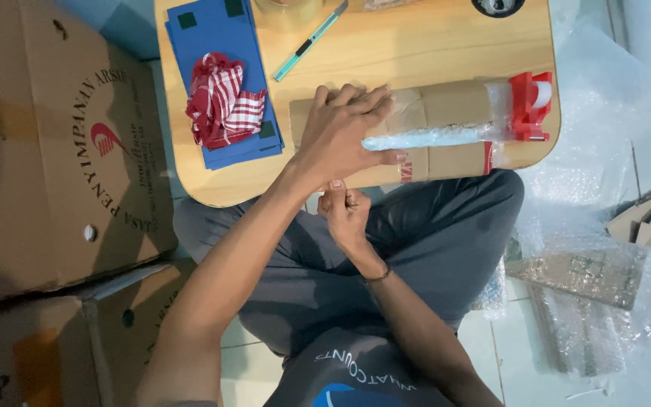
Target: Wrapping a blue item in bubble wrap and securing it inside a cardboard sleeve using tape.
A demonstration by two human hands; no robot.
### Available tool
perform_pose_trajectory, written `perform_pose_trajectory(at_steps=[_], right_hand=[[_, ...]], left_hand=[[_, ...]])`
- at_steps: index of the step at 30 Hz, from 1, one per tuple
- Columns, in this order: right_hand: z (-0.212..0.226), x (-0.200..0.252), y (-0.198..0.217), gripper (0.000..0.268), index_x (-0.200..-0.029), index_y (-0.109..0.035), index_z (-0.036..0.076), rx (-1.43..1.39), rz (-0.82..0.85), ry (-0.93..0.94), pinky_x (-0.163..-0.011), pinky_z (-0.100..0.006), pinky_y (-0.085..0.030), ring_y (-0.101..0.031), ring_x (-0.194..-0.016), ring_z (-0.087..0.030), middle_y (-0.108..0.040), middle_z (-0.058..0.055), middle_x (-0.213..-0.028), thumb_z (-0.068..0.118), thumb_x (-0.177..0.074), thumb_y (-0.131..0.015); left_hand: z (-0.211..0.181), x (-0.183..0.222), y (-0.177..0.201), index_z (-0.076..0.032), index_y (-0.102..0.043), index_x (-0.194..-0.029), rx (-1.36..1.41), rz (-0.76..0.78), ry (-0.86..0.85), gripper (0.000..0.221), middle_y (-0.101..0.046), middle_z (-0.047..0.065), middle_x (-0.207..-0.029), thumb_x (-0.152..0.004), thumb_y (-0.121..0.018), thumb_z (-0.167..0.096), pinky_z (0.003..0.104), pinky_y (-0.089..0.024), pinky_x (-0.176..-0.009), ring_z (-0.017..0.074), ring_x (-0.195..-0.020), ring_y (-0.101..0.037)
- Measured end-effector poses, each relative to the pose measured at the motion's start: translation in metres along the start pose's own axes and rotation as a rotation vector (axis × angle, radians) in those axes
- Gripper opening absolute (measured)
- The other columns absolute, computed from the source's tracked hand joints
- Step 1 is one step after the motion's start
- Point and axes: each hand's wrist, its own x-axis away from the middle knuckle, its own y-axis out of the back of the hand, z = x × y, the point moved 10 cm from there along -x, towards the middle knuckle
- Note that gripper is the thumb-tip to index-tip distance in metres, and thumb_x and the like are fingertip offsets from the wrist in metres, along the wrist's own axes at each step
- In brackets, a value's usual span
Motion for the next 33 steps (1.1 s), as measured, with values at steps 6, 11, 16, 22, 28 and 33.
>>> perform_pose_trajectory(at_steps=[6,11,16,22,28,33], right_hand=[[-0.016,-0.012,0.042,0.057,-0.057,-0.057,0.007,0.003,-0.015,-0.071,-0.048,-0.028,-0.042,-0.051,-0.044,-0.015,-0.054,-0.006,-0.046,0.034,-0.107,-0.058],[0.014,-0.022,0.045,0.059,-0.052,-0.050,0.007,-0.039,-0.040,-0.025,-0.050,-0.027,-0.037,-0.042,-0.046,-0.015,-0.041,-0.005,-0.049,0.019,-0.110,-0.055],[0.008,-0.023,0.045,0.053,-0.061,-0.058,0.003,-0.052,-0.061,0.072,-0.048,-0.025,-0.042,-0.049,-0.043,-0.012,-0.047,-0.005,-0.047,0.017,-0.111,-0.053],[-0.016,-0.016,0.051,0.057,-0.058,-0.049,0.004,-0.151,0.017,-0.107,-0.045,-0.030,-0.044,-0.044,-0.046,-0.014,-0.041,-0.006,-0.049,0.024,-0.109,-0.061],[0.157,-0.020,0.033,0.052,-0.056,-0.057,0.007,0.534,0.646,0.096,-0.044,-0.028,-0.043,-0.054,-0.040,-0.018,-0.057,-0.008,-0.043,0.026,-0.105,-0.061],[0.213,-0.099,0.073,0.030,-0.078,-0.060,0.000,0.907,0.476,0.457,-0.053,-0.046,-0.042,-0.057,-0.054,-0.041,-0.051,-0.015,-0.055,0.007,-0.107,-0.061]], left_hand=[[-0.001,0.003,-0.002,-0.017,-0.063,-0.143,-0.009,0.001,-0.001,0.088,-0.057,0.003,-0.153,-0.088,-0.057,-0.085,0.044,-0.029,-0.095,0.0236,-0.136,-0.049],[0.003,0.001,-0.008,-0.019,-0.062,-0.144,-0.048,-0.016,-0.013,0.090,-0.057,0.000,-0.153,-0.087,-0.054,-0.089,0.042,-0.029,-0.094,0.0211,-0.135,-0.050],[0.007,-0.001,-0.013,-0.022,-0.064,-0.141,-0.045,-0.008,0.002,0.087,-0.057,-0.004,-0.153,-0.085,-0.057,-0.089,0.041,-0.029,-0.093,0.0191,-0.134,-0.049],[0.003,0.001,-0.005,-0.021,-0.064,-0.142,-0.042,-0.021,-0.045,0.087,-0.058,-0.002,-0.152,-0.085,-0.059,-0.088,0.044,-0.030,-0.096,0.0235,-0.135,-0.050],[-0.001,0.002,-0.001,-0.018,-0.063,-0.143,-0.028,0.078,-0.074,0.090,-0.060,0.001,-0.150,-0.085,-0.058,-0.087,0.047,-0.028,-0.099,0.0252,-0.138,-0.048],[0.003,0.003,-0.008,-0.021,-0.061,-0.143,-0.027,0.050,-0.114,0.090,-0.059,-0.001,-0.150,-0.083,-0.059,-0.087,0.046,-0.027,-0.103,0.0241,-0.138,-0.047]])
